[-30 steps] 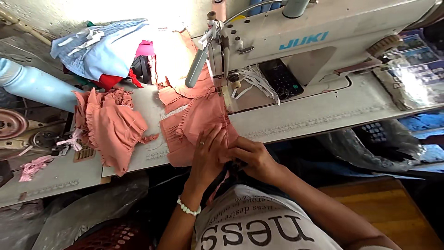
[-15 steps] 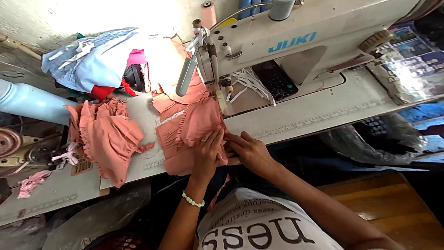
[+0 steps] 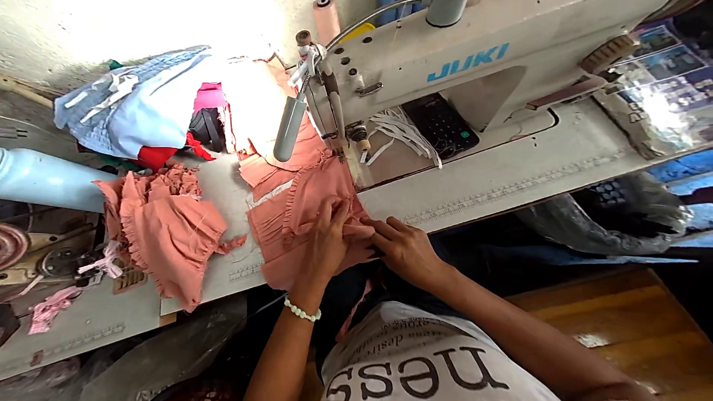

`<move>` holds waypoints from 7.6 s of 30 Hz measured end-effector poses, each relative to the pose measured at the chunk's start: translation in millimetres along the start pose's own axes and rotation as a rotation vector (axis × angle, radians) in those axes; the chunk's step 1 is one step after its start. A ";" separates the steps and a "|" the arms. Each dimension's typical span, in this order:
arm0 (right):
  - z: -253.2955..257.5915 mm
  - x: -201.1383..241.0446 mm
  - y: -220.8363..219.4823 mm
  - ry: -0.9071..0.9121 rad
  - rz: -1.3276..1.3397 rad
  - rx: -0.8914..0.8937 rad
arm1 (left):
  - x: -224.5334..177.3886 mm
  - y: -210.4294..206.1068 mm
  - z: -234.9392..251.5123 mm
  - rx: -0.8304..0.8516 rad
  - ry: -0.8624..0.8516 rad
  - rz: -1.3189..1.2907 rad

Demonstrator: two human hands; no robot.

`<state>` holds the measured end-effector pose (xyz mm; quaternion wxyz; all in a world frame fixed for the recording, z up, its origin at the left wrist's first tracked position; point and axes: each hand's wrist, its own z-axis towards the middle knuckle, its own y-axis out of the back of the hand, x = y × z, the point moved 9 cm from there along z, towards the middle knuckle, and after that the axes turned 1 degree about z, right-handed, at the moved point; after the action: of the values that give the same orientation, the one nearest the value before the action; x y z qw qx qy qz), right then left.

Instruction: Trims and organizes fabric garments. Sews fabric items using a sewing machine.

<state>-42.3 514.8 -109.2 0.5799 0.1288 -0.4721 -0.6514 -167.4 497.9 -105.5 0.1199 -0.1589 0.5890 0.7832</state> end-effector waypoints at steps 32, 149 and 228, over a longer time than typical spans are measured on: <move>-0.7 1.0 -1.9 -0.016 -0.030 -0.016 | -4.8 -3.3 7.5 -0.023 -0.250 0.069; 38.7 -51.8 6.9 -0.292 0.478 -0.003 | 9.0 -1.4 12.5 -0.174 0.067 -0.323; 32.7 -9.9 -16.2 -0.082 0.191 -0.109 | 44.2 17.5 25.0 -0.198 0.161 -0.104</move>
<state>-73.0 536.7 -108.3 0.6258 0.0249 -0.4695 -0.6223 -217.4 517.1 -100.9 0.0963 -0.2625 0.5075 0.8150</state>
